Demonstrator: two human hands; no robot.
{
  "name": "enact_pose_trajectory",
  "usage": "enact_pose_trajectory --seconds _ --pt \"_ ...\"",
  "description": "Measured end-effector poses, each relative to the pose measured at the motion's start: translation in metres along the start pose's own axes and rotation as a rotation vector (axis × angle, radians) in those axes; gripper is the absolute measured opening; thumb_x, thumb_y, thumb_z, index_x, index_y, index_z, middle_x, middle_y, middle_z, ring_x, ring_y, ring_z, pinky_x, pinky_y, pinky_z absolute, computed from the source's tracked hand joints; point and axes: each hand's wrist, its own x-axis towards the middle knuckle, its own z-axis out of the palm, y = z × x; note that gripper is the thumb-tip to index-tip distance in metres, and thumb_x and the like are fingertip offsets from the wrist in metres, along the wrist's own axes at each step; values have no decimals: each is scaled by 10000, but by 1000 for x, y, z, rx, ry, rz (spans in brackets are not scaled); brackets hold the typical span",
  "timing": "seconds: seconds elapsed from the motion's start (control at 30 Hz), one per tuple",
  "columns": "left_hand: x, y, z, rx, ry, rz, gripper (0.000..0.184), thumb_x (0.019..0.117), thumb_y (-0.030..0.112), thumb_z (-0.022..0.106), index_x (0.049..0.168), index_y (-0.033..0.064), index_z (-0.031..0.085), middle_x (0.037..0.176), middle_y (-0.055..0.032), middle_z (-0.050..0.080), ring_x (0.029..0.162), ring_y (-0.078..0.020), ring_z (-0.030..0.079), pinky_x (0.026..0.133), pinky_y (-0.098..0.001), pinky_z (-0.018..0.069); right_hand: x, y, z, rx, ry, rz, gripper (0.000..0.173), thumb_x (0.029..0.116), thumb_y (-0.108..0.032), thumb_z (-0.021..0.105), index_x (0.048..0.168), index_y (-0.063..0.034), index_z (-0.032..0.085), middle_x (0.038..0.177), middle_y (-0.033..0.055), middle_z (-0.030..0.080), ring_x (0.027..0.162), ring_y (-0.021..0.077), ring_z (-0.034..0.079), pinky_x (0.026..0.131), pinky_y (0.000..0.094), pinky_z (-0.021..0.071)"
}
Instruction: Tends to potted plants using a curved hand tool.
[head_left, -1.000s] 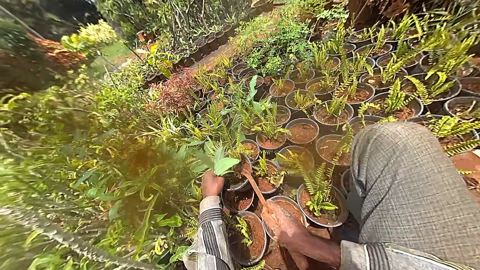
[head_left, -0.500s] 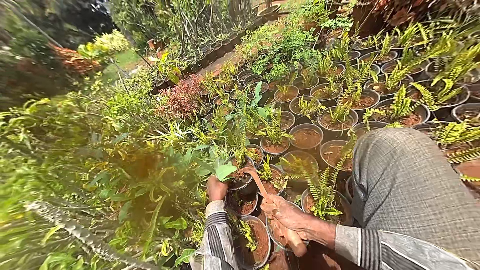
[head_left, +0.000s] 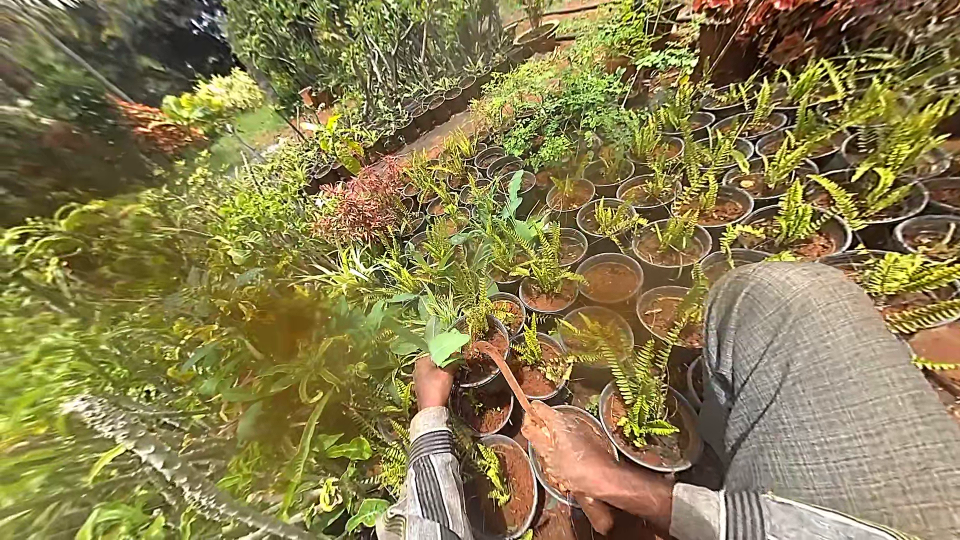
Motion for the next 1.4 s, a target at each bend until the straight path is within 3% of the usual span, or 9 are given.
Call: enact_pose_trajectory --seconds 0.17,0.3,0.43,0.67,1.0,1.13,1.2,1.33,1.4 --pt "0 -5 -1 -16 6 31 308 883 123 782 1129 -42 697 1145 -242 694 1138 -362 647 1028 -548 482 15 6 5 81 -17 -20 372 1062 -253 550 1366 -39 536 1119 194 645 989 301 657 903 485 530" --pt "-5 -3 -3 3 6 57 333 870 110 803 1140 -52 694 1167 -252 689 1164 -367 639 1054 -547 463 23 4 -2 203 -122 25 334 1078 -250 540 1357 -75 485 905 92 552 654 179 570 631 363 530" --pt "-12 2 -2 91 43 68 308 886 121 791 1113 -67 700 1175 -275 684 1189 -383 632 1074 -537 452 19 0 -3 135 -138 35 343 1095 -230 470 1394 -61 462 961 151 585 729 250 614 695 433 545" --pt "-12 16 0 258 10 24 230 929 180 749 1053 -13 741 1140 -259 703 1159 -406 646 1038 -594 463 13 -8 -24 440 -253 131 103 1090 -204 491 1146 -134 440 792 12 459 537 112 480 503 272 477" --pt "-12 23 6 322 32 -27 277 906 225 777 1068 2 744 1166 -251 704 1171 -402 651 1041 -593 475 -21 -9 -52 750 -339 224 45 1073 -168 518 1058 -159 476 720 -33 457 499 51 456 449 198 440" --pt "-1 4 -6 203 -31 54 408 920 148 755 1240 -80 646 1289 -294 636 1279 -399 582 1125 -526 418 -35 1 -52 313 -207 150 285 1078 -239 533 1330 -112 491 835 66 526 597 169 543 580 355 516" --pt "-7 3 -7 134 -5 61 467 921 117 749 1297 -109 589 1329 -311 603 1311 -396 555 1146 -506 402 -29 2 -48 190 -155 113 288 1089 -275 508 1315 -97 493 884 95 546 645 195 573 622 382 533" --pt "-7 -1 -5 128 36 92 361 916 89 741 1218 -90 656 1264 -295 649 1260 -388 596 1119 -520 425 -26 1 -31 5 -89 49 377 1086 -307 496 1344 -37 544 1192 235 633 1064 358 648 927 543 506" --pt "-7 -5 -5 111 20 101 310 928 79 716 1191 -79 674 1230 -280 667 1230 -376 613 1103 -520 440 -25 3 -21 -20 -105 35 376 1090 -316 491 1332 -34 546 1205 235 630 1088 363 643 929 544 504"
